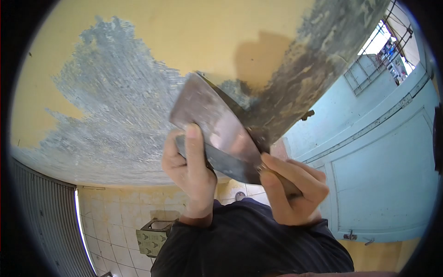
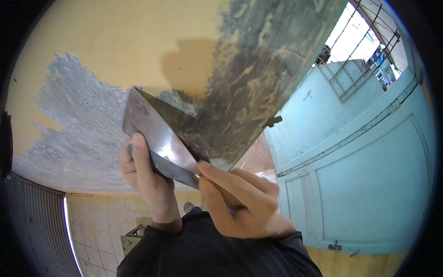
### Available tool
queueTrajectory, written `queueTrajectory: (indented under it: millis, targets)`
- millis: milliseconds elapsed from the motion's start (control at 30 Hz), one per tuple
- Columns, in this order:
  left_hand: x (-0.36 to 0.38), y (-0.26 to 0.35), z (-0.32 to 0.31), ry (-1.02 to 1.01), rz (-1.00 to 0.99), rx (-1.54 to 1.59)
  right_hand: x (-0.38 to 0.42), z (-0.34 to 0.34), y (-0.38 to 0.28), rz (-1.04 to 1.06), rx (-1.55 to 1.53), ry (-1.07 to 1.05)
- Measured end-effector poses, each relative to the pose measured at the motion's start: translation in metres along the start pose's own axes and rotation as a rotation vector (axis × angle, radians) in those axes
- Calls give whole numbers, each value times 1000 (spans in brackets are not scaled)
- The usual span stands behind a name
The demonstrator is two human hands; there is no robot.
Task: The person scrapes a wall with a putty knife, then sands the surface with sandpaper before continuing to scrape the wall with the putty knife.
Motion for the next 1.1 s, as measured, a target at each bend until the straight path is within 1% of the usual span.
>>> queueTrajectory:
  millis: [33,67,100,167,200,233,300,400,433,500,567,633,667,700,767,833,900,1000,1067,1100]
  targets:
    - [-2,-2,2,-5,2,77,-2,-2,-2,40,-11,-12]
    - [-4,-2,1,-3,-7,161,2,-1,-4,17,30,-17]
    - [-3,0,0,-2,-15,167,5,2,-6,27,31,-16]
    - [5,2,0,-69,-3,106,11,8,-6,-14,-3,-3]
    - [4,-1,-1,-58,-26,54,13,8,-2,13,-7,25]
    - [2,-1,-1,-48,-29,55,11,6,-2,17,-10,17]
    - [1,0,-3,-43,24,128,10,3,-4,50,26,21]
    - [-1,1,-2,-32,57,156,9,2,-3,17,50,-7]
    - [-1,-1,-1,-29,46,159,9,3,-3,28,47,-8]
    - [2,-2,2,-75,-68,-22,14,8,-1,54,14,37]
    - [-1,-1,0,-60,-66,-28,7,3,0,37,36,23]
    - [-6,0,0,-52,-14,115,8,1,-2,9,59,19]
    - [-5,3,-2,-13,34,160,7,0,-5,35,49,16]
    - [-4,2,-2,-12,29,162,5,-1,-6,66,38,11]
    - [-1,1,1,-32,-3,39,9,4,-4,49,23,28]
    - [-4,4,-1,-13,10,51,7,4,-3,28,11,41]
    - [-4,3,-1,-6,39,55,1,-2,-8,17,58,-5]
    - [-6,3,1,-14,18,113,2,-2,-10,28,64,16]
    - [-1,-3,3,-57,-20,1,8,4,-7,31,51,25]
    - [-3,-2,3,-51,-27,3,8,6,-6,34,38,28]
Point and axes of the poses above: each hand's wrist, its own x-axis away from the middle knuckle, its own z-axis out of the back of the hand, y = z × x, the point moved 5 cm from there along -x, towards the middle knuckle, and after that the axes turned 13 degrees about -x, right-handed, at the moved point
